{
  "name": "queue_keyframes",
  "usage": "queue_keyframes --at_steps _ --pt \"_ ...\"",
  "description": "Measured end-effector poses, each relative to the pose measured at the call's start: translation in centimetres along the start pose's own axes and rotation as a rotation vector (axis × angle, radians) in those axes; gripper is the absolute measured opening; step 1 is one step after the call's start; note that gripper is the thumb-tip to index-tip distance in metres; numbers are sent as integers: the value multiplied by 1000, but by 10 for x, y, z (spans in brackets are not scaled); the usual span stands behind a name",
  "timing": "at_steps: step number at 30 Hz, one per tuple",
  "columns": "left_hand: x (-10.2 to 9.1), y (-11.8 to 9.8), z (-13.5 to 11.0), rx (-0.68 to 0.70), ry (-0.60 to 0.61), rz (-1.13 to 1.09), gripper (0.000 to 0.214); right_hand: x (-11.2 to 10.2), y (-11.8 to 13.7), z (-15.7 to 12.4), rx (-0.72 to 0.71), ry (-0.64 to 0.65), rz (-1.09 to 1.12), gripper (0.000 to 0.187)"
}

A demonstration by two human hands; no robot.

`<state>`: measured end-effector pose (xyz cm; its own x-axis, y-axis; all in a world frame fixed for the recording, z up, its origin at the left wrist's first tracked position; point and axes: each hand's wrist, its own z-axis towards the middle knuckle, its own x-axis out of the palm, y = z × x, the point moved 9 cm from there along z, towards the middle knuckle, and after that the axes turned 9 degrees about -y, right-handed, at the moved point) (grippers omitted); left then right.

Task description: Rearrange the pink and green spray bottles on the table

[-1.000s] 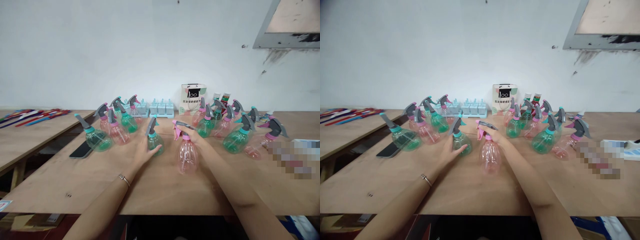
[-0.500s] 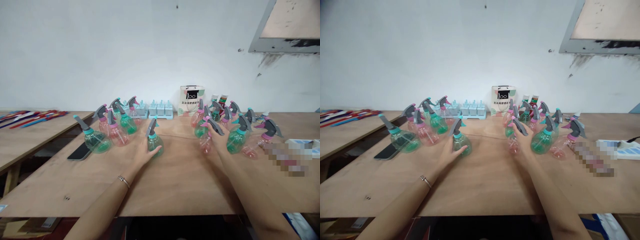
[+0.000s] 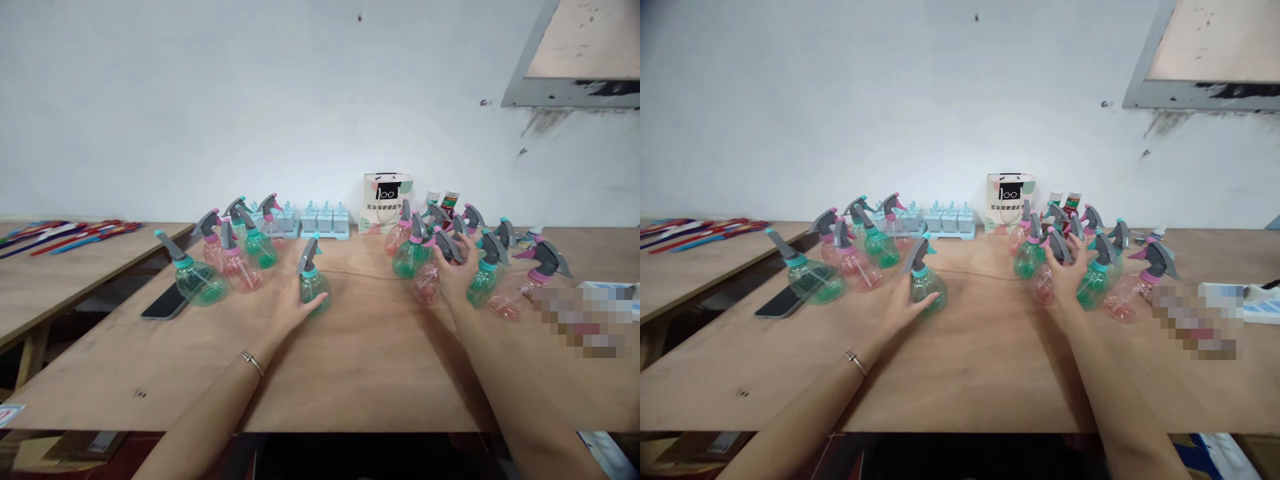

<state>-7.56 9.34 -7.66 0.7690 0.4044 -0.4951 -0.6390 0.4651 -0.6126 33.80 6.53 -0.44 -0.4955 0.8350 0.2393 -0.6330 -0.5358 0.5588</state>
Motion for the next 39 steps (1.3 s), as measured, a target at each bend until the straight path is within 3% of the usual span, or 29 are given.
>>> queue_keyframes --at_steps 3,5,6,7,8,10,13,15,19,21,22,25,26,28,31,33,36,39 --pt "2 1 0 -12 -12 -43 70 -25 36 -8 -324 -194 107 61" --pt "4 1 -1 -21 -40 -78 70 -20 67 -26 -478 -105 205 54" --pt "5 1 -1 -28 -58 -88 71 -4 81 -38 -479 66 240 47" --pt "7 2 -2 -34 -72 -96 72 23 89 -55 -391 326 212 40" --pt "9 2 -4 -37 -81 -103 73 42 93 -70 -257 455 202 36" --pt "17 -1 -9 -22 -96 -112 75 79 102 -109 -23 682 188 52" --pt "24 -11 -22 70 -167 -96 76 125 118 -159 168 872 246 86" --pt "27 -22 -31 159 -204 -52 78 143 125 -174 241 877 319 87" --pt "32 -40 -37 333 -69 8 83 149 123 -167 367 752 432 48" --pt "13 -40 -28 362 -78 14 76 147 117 -157 453 743 481 31" --pt "-5 -34 -19 335 -165 26 69 147 114 -151 505 755 510 26" --pt "-81 3 1 172 -656 65 56 149 106 -136 665 808 615 20" --pt "-98 18 7 137 -755 95 59 151 105 -133 722 822 656 21" --pt "-117 49 19 63 -834 141 67 154 102 -131 853 849 727 23" --pt "-119 95 35 -85 -762 119 78 159 99 -140 1018 897 778 23" --pt "-112 113 39 -175 -687 104 82 159 97 -145 1052 904 747 22" --pt "-105 112 33 -269 -648 174 81 158 95 -149 1051 904 668 28" --pt "-93 89 25 -264 -604 232 78 156 101 -147 1043 946 684 33"
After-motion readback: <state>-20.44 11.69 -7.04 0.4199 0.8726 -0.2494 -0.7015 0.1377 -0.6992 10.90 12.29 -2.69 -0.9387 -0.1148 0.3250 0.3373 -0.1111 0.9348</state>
